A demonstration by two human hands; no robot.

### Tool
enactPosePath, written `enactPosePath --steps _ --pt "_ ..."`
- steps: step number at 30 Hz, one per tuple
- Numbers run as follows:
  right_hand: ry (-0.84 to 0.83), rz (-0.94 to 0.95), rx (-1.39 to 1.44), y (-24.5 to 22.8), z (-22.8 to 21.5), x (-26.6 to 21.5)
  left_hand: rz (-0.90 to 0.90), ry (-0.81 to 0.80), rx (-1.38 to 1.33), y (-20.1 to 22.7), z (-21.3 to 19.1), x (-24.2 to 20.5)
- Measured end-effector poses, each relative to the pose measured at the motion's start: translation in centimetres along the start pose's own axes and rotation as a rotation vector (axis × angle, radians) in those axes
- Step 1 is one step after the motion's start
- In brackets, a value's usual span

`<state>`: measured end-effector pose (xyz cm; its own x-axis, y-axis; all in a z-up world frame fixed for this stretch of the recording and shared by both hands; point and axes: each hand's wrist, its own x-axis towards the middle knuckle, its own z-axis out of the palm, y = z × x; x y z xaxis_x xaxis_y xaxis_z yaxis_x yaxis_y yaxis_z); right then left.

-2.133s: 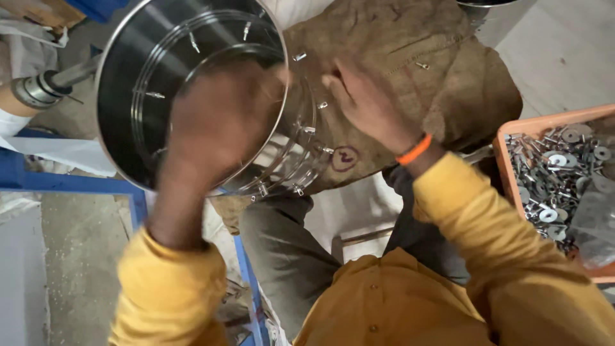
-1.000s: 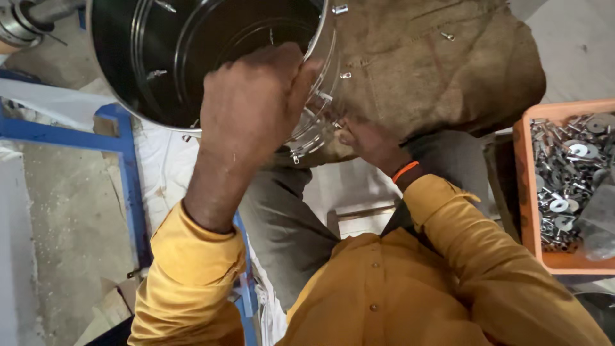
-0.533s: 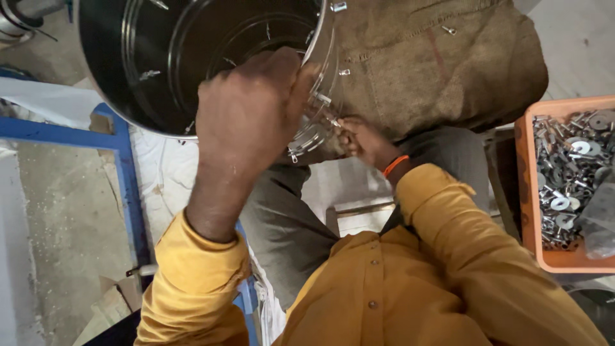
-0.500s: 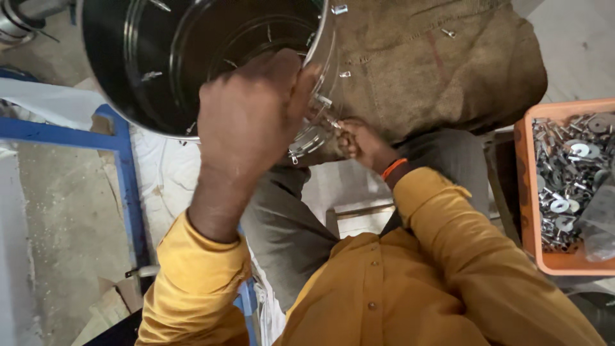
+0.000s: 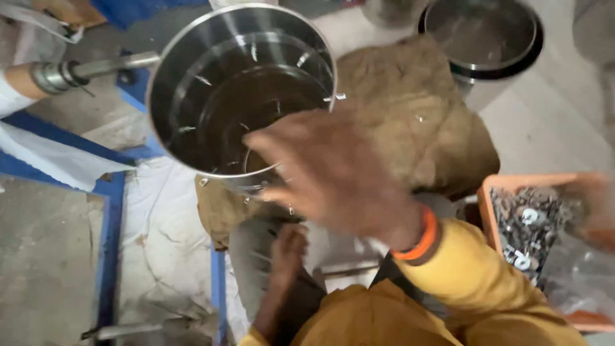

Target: The person assembles a cylindrical metal container by inserting bolts through pre-drilled holes and securing them with washers and nuts. They repeatedly reach into a nearby bin to retrieve fasteners, tighten each one by hand, and rotate the container to access different positions.

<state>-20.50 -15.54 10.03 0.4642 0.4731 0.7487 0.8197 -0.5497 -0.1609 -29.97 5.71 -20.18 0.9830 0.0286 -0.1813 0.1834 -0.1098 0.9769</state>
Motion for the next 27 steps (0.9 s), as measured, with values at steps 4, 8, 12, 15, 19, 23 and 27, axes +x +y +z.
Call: enactPosePath --steps 4,8,12,15,19,23,27 --pt "-0.035 -0.167 -0.203 -4.8 3.9 4.3 -0.290 -0.219 -0.191 -9.6 5.3 1.8" --pt "0.129 -0.234 -0.160 -4.9 6.9 5.3 -0.433 -0.031 -0.396 -12.8 6.4 4.8" --pt "-0.169 0.056 0.026 -3.2 8.0 6.3 -0.601 0.155 -0.629 -13.7 6.4 7.9" --pt "-0.164 0.169 0.055 -2.2 5.9 6.5 -0.595 0.218 -0.707 -13.1 7.1 9.4" --pt "-0.130 0.384 0.144 -1.0 1.3 7.2 -0.459 0.306 -0.805 -10.7 7.2 9.6" --pt "0.100 0.570 0.494 2.0 -4.0 6.1 -0.062 0.425 -0.658 -2.6 1.8 7.9" --pt "0.558 0.740 0.762 7.0 -6.0 1.8 0.336 0.459 -0.498 10.8 -8.4 2.7"
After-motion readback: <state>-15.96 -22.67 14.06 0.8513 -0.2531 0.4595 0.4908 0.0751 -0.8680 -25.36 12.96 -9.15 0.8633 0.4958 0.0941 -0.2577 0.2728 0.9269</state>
